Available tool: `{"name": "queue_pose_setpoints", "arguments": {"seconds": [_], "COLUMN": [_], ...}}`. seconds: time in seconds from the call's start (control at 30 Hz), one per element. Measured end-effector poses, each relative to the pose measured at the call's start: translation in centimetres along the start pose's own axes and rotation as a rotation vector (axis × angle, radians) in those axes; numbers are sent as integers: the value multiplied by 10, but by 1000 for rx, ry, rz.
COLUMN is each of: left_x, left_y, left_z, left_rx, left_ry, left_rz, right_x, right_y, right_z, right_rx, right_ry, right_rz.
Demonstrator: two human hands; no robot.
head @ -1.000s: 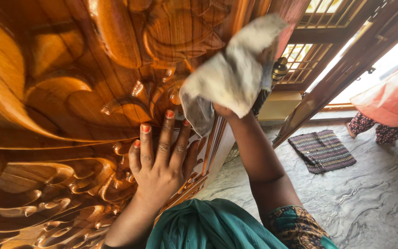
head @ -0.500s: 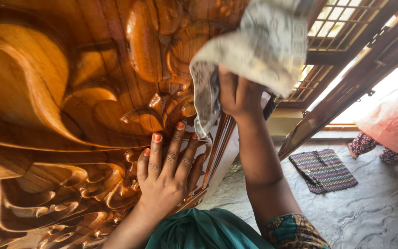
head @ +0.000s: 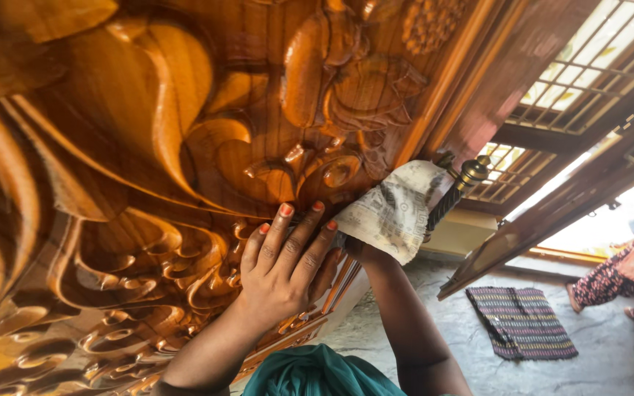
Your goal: The person wipes the surface of a carved wooden door using a cloth. They systematically clean the intricate carvings and flat panels, moving the cloth across the door's surface to remove dust or dirt.
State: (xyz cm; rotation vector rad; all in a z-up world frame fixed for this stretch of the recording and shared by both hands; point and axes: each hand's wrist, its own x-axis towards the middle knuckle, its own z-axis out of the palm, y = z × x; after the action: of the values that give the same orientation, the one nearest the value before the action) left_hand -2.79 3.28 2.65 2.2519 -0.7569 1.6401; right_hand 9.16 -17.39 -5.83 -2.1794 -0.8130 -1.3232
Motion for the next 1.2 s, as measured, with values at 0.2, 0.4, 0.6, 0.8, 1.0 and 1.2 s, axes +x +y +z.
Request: {"name": "queue_pose_setpoints", "arguments": {"seconds": [0.2,0.4,0.6,0.8,1.0,1.2], "left_x": [1,-7,-20,-37,-61,-87], "left_y": [-3,-13,-42,-75,-112,-145], "left_z": [2,-23,-82,-152,-223,-282], "left_rx": [57,-215,-315,-215,-113,-96], "left_ry": [16,5,109,164,173,199], "left_rz": [27,56,57,39,-25,-73], "right_x": [52,93,106,118,130,138], "right_y": [-1,-18,-63,-136,-213,-291], "right_z": [-21,-29,-21,0,21,41], "right_rx": [-24,-43,-55,-46,-49,-59], "right_ry": [70,102,101,126,189,181], "right_rz": [-39,-70,-88,-82,-81,-137]}}
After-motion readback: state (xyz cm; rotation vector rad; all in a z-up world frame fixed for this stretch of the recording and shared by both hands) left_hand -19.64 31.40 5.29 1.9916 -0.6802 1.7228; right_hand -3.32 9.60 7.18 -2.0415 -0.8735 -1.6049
